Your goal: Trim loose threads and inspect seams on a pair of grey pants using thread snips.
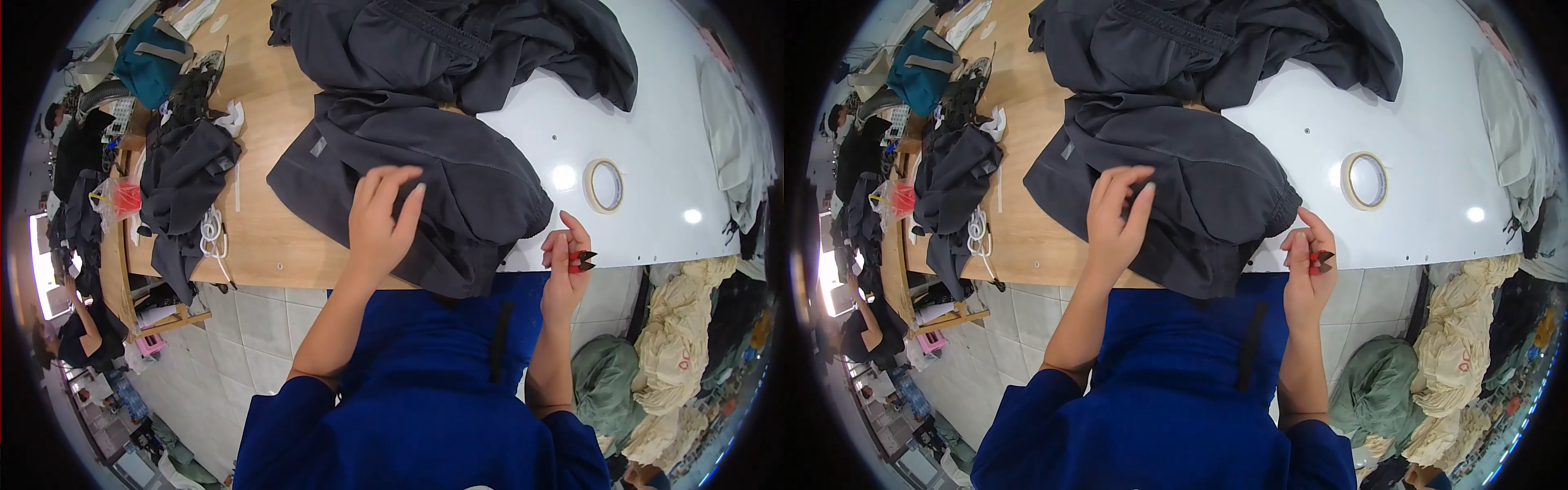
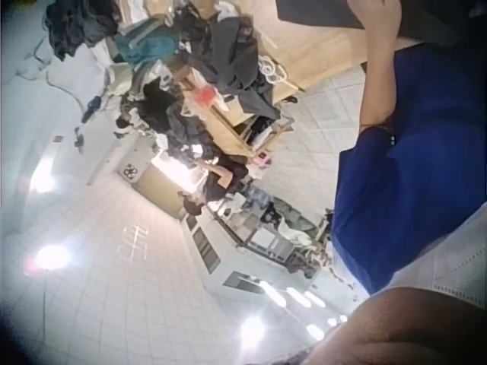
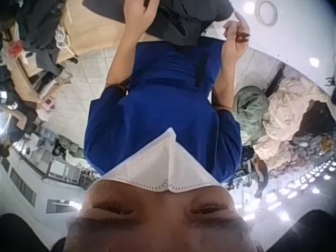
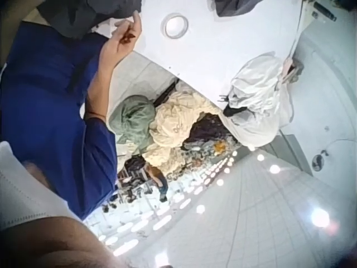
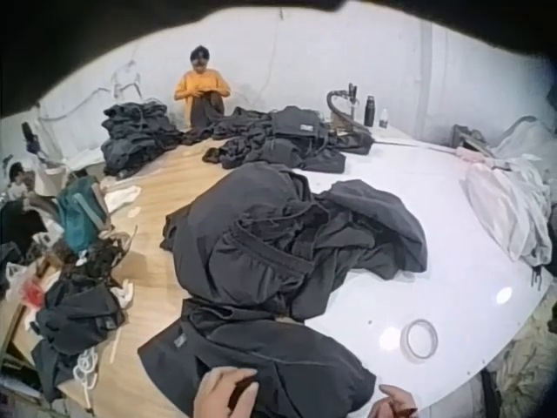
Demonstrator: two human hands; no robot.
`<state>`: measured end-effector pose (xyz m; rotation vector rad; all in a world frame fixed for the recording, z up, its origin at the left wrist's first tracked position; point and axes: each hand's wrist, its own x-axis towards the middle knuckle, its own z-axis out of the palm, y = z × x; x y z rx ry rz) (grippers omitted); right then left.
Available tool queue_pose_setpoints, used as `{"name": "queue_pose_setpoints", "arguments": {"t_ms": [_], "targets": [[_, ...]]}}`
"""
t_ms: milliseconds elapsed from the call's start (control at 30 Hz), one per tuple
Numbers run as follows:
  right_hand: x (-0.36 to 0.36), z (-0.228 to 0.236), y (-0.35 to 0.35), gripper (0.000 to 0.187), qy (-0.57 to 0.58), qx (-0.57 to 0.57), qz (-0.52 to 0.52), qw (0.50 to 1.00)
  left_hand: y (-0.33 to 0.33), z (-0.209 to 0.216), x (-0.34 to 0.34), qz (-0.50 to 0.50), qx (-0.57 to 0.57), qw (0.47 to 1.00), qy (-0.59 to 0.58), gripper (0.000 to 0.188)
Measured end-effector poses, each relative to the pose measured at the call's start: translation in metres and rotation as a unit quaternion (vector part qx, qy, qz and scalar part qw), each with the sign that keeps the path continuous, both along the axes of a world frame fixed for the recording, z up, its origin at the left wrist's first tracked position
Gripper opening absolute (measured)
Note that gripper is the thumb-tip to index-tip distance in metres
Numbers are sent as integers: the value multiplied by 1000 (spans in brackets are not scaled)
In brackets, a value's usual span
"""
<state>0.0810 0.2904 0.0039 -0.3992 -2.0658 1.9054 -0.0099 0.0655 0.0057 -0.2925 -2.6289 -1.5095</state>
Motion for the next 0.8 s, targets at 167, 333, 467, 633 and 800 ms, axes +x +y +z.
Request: {"name": "queue_pose_setpoints", "arguments": {"t_ms": [167, 333, 467, 633, 800], "targets": [[5, -3, -7, 41, 16, 26, -12, 999, 15, -8, -20, 38, -238, 965, 100, 33], [7, 0, -1, 43, -26, 25, -16, 999, 10, -6, -22, 21, -130, 985, 107, 27], [6, 1, 2, 40, -42, -23, -29, 998, 13, -3, -18, 45, -110, 989, 86, 23], [2, 3, -2, 40, -34, -37, -43, 998, 9, 5, -19, -22, 16, 995, 99, 19], [3, -1, 1, 40, -36, -72, -58, 995, 48, 16, 14, -233, -98, 957, 143, 49]]}}
